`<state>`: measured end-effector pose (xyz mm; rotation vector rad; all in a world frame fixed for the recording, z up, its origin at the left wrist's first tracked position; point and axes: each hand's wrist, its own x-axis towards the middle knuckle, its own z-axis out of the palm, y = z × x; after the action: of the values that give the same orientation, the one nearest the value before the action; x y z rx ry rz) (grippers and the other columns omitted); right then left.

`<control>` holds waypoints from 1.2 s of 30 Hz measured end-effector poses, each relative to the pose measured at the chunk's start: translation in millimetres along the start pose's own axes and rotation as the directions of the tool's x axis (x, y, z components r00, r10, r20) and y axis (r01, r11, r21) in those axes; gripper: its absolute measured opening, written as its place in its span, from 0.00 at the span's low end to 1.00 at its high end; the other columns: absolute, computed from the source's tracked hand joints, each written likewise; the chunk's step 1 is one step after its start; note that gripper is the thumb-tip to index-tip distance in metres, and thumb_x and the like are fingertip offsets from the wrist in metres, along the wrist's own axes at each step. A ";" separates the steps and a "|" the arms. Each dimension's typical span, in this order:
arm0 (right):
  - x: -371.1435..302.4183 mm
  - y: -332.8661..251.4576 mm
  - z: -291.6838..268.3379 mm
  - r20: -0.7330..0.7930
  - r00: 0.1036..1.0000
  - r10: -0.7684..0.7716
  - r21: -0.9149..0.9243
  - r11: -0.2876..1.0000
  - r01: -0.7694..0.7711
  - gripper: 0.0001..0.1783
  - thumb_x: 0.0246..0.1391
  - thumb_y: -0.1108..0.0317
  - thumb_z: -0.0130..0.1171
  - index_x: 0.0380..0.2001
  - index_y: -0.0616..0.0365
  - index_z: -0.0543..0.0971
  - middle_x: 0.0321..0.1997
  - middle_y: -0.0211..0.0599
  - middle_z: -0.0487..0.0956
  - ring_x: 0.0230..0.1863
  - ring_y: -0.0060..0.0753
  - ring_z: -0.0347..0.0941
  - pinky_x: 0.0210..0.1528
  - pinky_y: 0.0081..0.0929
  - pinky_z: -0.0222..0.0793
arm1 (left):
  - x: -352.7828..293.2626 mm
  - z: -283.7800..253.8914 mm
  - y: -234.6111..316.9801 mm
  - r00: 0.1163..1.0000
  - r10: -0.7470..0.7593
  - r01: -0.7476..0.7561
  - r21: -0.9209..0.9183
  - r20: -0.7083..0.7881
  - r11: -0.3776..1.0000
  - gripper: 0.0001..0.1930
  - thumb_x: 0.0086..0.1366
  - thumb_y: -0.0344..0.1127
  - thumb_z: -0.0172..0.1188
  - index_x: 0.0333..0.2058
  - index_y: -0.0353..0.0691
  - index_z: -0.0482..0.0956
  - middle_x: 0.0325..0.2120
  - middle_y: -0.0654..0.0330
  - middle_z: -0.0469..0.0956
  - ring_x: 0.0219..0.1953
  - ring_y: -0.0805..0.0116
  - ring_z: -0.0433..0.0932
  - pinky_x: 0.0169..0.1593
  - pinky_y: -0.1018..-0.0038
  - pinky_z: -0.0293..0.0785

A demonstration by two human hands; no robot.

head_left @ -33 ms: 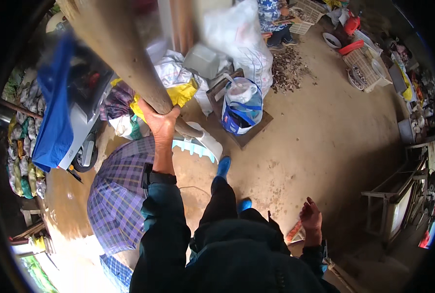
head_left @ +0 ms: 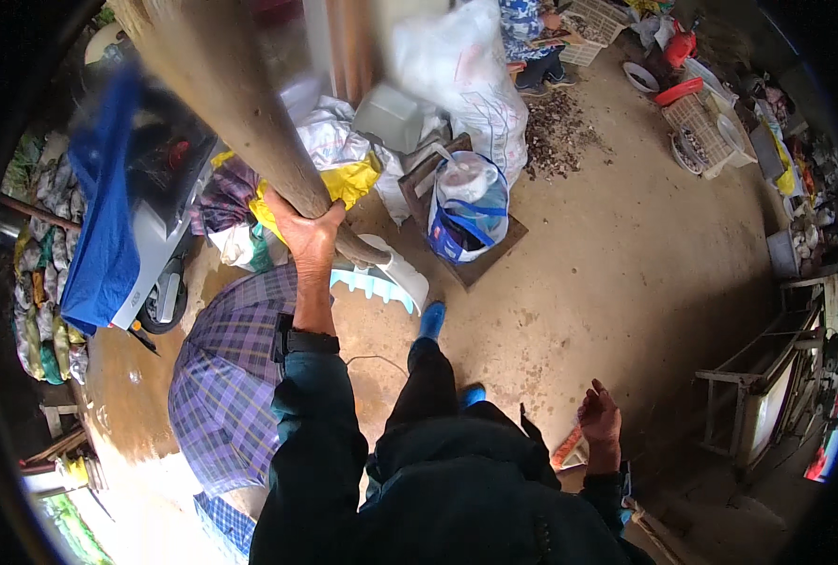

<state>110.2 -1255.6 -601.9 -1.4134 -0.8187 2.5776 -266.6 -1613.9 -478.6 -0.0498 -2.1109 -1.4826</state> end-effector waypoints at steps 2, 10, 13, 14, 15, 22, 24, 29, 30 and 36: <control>21.3 0.5 22.0 -0.040 0.999 0.019 0.013 1.000 -0.019 0.15 0.47 0.66 0.46 0.40 0.56 0.69 0.26 0.30 0.74 0.24 0.23 0.68 0.24 0.21 0.65 | 26.8 12.4 -30.3 0.999 -0.031 0.031 0.004 0.025 1.000 0.36 0.30 0.25 0.61 0.43 0.35 0.56 0.31 0.58 0.61 0.33 0.67 0.62 0.41 0.72 0.60; 65.4 -20.6 143.6 -0.052 0.998 0.021 -0.037 0.999 -0.023 0.14 0.47 0.65 0.46 0.39 0.56 0.70 0.25 0.32 0.73 0.24 0.25 0.68 0.24 0.23 0.65 | 120.3 55.5 -82.4 0.994 -0.106 0.104 0.079 0.024 0.991 0.35 0.31 0.27 0.60 0.43 0.33 0.56 0.32 0.55 0.62 0.34 0.64 0.63 0.42 0.71 0.60; 76.2 -24.2 157.2 -0.074 0.996 0.051 -0.017 0.998 -0.052 0.14 0.47 0.65 0.47 0.39 0.56 0.70 0.25 0.31 0.73 0.24 0.25 0.67 0.24 0.23 0.66 | 147.7 70.4 -83.3 0.984 -0.174 0.170 0.067 0.050 0.983 0.35 0.31 0.27 0.59 0.43 0.34 0.55 0.32 0.56 0.62 0.35 0.65 0.64 0.42 0.71 0.60; 79.7 -26.5 157.4 -0.066 0.997 0.043 -0.015 0.999 -0.044 0.14 0.47 0.65 0.47 0.39 0.56 0.70 0.25 0.31 0.73 0.24 0.25 0.67 0.24 0.23 0.66 | 153.9 75.3 -90.4 0.985 -0.165 0.162 0.059 0.046 0.985 0.35 0.31 0.27 0.59 0.43 0.34 0.55 0.32 0.56 0.62 0.35 0.65 0.64 0.42 0.71 0.60; 82.1 -26.9 155.0 -0.074 0.996 0.047 -0.018 0.999 -0.048 0.14 0.47 0.65 0.47 0.39 0.56 0.70 0.24 0.31 0.73 0.24 0.25 0.68 0.25 0.22 0.66 | 159.6 81.9 -104.8 0.990 -0.135 0.132 0.063 0.046 0.989 0.35 0.31 0.27 0.59 0.43 0.35 0.55 0.32 0.56 0.62 0.35 0.65 0.64 0.42 0.71 0.60; 89.1 -17.5 147.6 -0.124 0.991 0.043 0.001 0.999 -0.043 0.16 0.47 0.63 0.47 0.41 0.55 0.69 0.23 0.30 0.73 0.23 0.25 0.67 0.22 0.23 0.64 | 209.5 127.1 -159.3 0.989 -0.125 0.118 0.086 0.075 0.989 0.38 0.31 0.26 0.61 0.45 0.34 0.53 0.34 0.53 0.63 0.38 0.62 0.65 0.44 0.70 0.61; 92.8 -14.8 143.3 -0.109 0.992 0.057 0.000 0.998 -0.058 0.16 0.46 0.63 0.48 0.40 0.54 0.70 0.24 0.29 0.74 0.22 0.25 0.68 0.21 0.25 0.64 | 228.8 145.7 -189.6 0.996 -0.077 0.077 0.004 0.051 0.997 0.38 0.31 0.25 0.61 0.46 0.34 0.53 0.35 0.52 0.63 0.38 0.61 0.65 0.45 0.70 0.61; 91.5 -5.4 148.0 -0.153 0.987 0.057 0.033 0.998 -0.053 0.14 0.46 0.63 0.46 0.37 0.55 0.70 0.22 0.32 0.74 0.20 0.26 0.67 0.19 0.26 0.63 | 267.4 173.6 -235.2 0.987 -0.155 0.155 -0.005 0.046 0.988 0.38 0.32 0.27 0.61 0.46 0.33 0.53 0.37 0.51 0.63 0.39 0.59 0.65 0.45 0.70 0.61; 92.2 -2.6 145.7 -0.230 0.971 0.065 0.018 0.998 -0.063 0.14 0.46 0.63 0.46 0.37 0.55 0.70 0.22 0.32 0.74 0.19 0.26 0.66 0.19 0.26 0.62 | 272.7 182.9 -243.1 0.988 -0.150 0.151 -0.010 0.045 0.989 0.38 0.32 0.27 0.61 0.46 0.33 0.53 0.37 0.51 0.63 0.39 0.59 0.65 0.45 0.70 0.61; 86.2 -8.2 141.9 -0.284 0.958 0.046 0.056 0.998 -0.032 0.12 0.45 0.65 0.47 0.35 0.53 0.72 0.23 0.32 0.75 0.20 0.27 0.69 0.18 0.27 0.65 | 284.6 243.1 -258.2 0.994 0.037 0.004 0.374 -0.103 0.927 0.40 0.33 0.34 0.64 0.46 0.34 0.52 0.36 0.45 0.66 0.39 0.50 0.68 0.42 0.64 0.64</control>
<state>-54.4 -1278.9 -602.3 -1.7466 -0.6829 2.3226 -694.8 -1579.7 -627.7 0.1524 -2.2593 -1.0242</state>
